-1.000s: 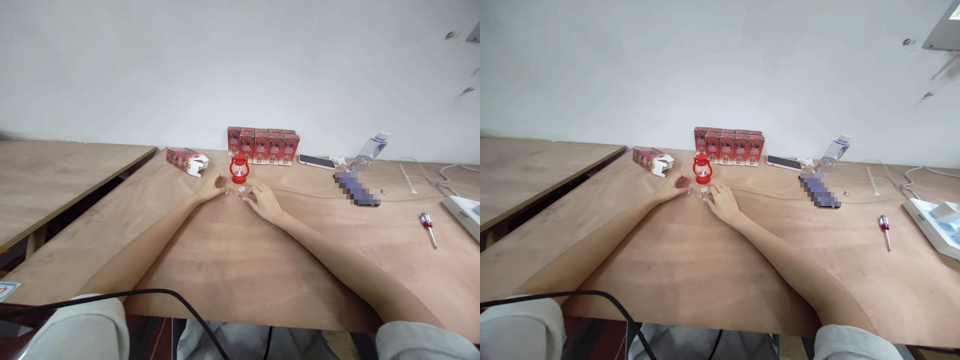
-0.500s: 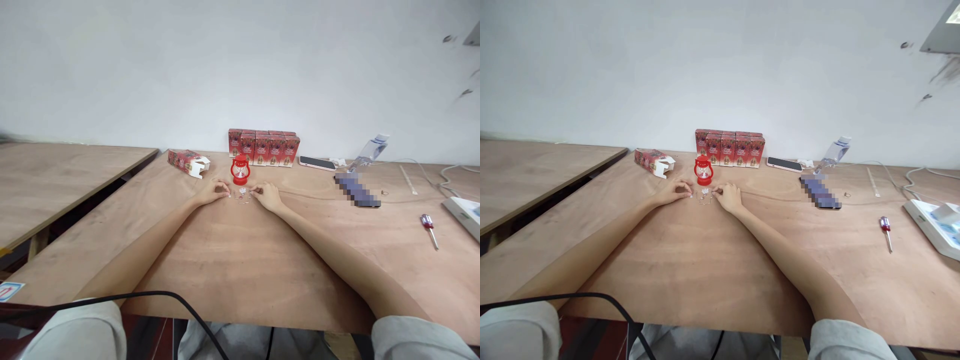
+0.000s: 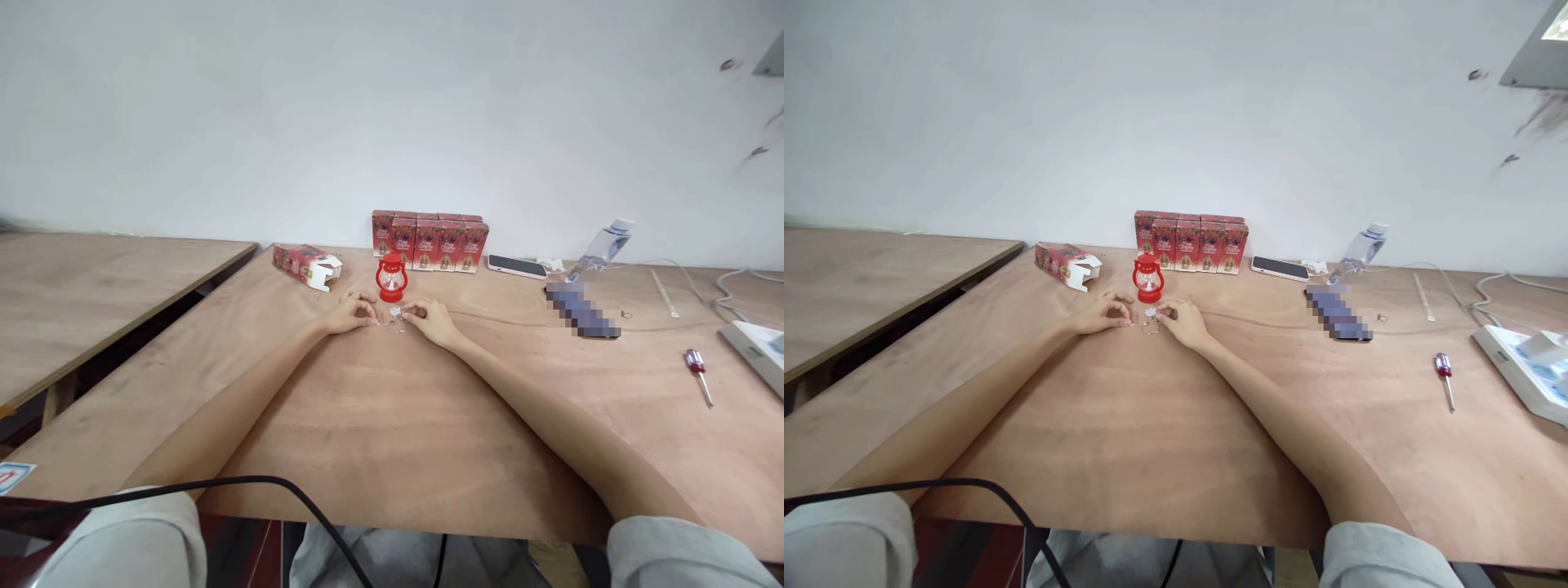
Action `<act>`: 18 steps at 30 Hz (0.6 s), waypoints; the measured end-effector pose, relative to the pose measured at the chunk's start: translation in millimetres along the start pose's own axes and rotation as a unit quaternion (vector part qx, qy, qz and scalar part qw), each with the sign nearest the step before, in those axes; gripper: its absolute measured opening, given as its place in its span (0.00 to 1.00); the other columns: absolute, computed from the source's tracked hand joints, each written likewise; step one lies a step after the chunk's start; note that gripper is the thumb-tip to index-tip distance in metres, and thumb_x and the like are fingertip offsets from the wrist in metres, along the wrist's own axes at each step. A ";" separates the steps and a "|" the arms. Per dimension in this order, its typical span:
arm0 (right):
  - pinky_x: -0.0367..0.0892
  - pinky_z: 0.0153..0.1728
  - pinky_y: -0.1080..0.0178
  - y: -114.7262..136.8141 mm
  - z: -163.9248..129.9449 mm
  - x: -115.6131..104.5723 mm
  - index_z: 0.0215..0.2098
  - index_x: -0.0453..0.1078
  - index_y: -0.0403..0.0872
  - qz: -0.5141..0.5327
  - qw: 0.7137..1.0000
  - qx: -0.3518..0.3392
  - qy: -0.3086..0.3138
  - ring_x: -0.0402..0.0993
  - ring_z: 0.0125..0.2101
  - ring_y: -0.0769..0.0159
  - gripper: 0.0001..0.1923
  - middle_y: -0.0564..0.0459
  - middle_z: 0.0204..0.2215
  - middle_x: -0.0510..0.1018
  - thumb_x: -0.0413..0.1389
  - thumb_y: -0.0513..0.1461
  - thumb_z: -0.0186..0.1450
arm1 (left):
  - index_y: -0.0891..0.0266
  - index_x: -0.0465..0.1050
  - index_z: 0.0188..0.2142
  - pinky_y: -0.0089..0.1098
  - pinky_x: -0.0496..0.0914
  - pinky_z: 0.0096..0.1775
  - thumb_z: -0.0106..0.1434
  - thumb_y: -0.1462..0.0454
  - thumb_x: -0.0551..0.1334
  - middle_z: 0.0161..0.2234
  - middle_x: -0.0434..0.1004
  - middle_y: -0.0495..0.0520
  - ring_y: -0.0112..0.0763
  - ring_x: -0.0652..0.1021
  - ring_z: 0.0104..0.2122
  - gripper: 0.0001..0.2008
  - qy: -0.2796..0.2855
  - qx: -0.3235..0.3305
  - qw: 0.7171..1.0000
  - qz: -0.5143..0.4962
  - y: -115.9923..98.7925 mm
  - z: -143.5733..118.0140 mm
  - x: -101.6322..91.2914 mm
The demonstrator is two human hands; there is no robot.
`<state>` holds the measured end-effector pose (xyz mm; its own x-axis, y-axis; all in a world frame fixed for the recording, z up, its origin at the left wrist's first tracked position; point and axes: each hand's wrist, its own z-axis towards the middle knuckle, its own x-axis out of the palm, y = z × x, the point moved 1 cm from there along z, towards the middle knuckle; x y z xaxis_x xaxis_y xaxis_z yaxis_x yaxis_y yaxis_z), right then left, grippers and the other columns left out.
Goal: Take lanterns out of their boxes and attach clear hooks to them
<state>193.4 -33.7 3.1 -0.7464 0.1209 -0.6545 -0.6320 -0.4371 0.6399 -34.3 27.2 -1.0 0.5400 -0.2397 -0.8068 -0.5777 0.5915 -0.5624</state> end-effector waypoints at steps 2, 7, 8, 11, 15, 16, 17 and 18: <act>0.63 0.34 0.66 -0.6 -0.9 0.0 0.39 0.74 0.46 -0.003 1.000 -0.007 -0.020 0.70 0.30 0.69 0.10 0.53 0.31 0.78 0.56 0.39 0.60 | 0.58 0.76 0.27 0.49 0.49 0.59 0.54 0.54 0.64 0.49 0.68 0.55 0.44 0.63 0.55 0.11 -0.001 -0.001 1.000 0.010 0.9 0.0 1.7; 0.64 0.39 0.63 -0.5 -5.3 1.2 0.39 0.72 0.47 -0.029 0.998 -0.047 -0.024 0.70 0.36 0.66 0.10 0.51 0.36 0.76 0.58 0.37 0.58 | 0.58 0.75 0.30 0.48 0.50 0.58 0.56 0.54 0.62 0.47 0.68 0.55 0.42 0.65 0.53 0.10 -0.006 0.017 1.000 0.017 0.2 -1.6 4.5; 0.63 0.41 0.62 -0.1 -6.5 1.6 0.39 0.72 0.48 -0.041 0.997 -0.057 -0.017 0.70 0.38 0.65 0.09 0.51 0.36 0.76 0.58 0.37 0.58 | 0.57 0.75 0.31 0.47 0.50 0.58 0.56 0.54 0.62 0.47 0.68 0.55 0.41 0.65 0.52 0.10 -0.009 0.025 1.000 0.014 -0.5 -2.2 4.2; 0.61 0.44 0.58 0.6 -9.2 2.7 0.39 0.72 0.49 -0.083 0.994 -0.076 -0.005 0.69 0.40 0.62 0.09 0.51 0.38 0.75 0.57 0.38 0.59 | 0.55 0.75 0.34 0.46 0.50 0.58 0.55 0.53 0.63 0.47 0.70 0.54 0.41 0.66 0.53 0.12 -0.015 0.050 0.999 0.000 -3.1 -3.7 2.4; 0.60 0.44 0.57 -0.9 -9.7 3.4 0.40 0.71 0.49 -0.109 0.991 -0.076 -0.006 0.68 0.41 0.60 0.09 0.50 0.39 0.74 0.56 0.38 0.60 | 0.56 0.76 0.31 0.44 0.52 0.58 0.55 0.51 0.62 0.48 0.69 0.55 0.41 0.65 0.54 0.13 0.006 0.062 0.998 -0.016 -4.7 -3.6 1.3; 0.60 0.44 0.57 -1.1 -9.6 3.3 0.39 0.71 0.48 -0.113 0.991 -0.077 -0.006 0.68 0.41 0.60 0.09 0.50 0.38 0.74 0.55 0.38 0.60 | 0.57 0.75 0.30 0.43 0.52 0.57 0.55 0.51 0.62 0.48 0.68 0.55 0.41 0.66 0.53 0.13 0.009 0.062 0.998 -0.012 -5.2 -3.0 1.2; 0.60 0.44 0.57 -1.1 -9.6 3.1 0.39 0.71 0.48 -0.116 0.990 -0.078 -0.006 0.68 0.41 0.60 0.09 0.50 0.38 0.74 0.55 0.37 0.60 | 0.57 0.75 0.30 0.44 0.52 0.57 0.56 0.51 0.61 0.48 0.68 0.55 0.41 0.66 0.53 0.13 0.013 0.064 0.998 -0.002 -5.9 -2.3 1.2; 0.60 0.44 0.57 -0.6 -9.7 2.9 0.39 0.71 0.48 -0.120 0.989 -0.081 -0.005 0.67 0.41 0.60 0.08 0.50 0.39 0.74 0.55 0.37 0.60 | 0.58 0.75 0.29 0.44 0.52 0.57 0.57 0.52 0.61 0.47 0.68 0.55 0.41 0.66 0.52 0.12 0.017 0.067 0.998 0.013 -6.9 -1.5 1.2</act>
<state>193.6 -41.7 -3.1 -0.5820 0.2464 -0.7750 -0.7494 -0.5327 0.3934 -30.6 21.6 1.7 0.5036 -0.2463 -0.8280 -0.5035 0.6952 -0.5130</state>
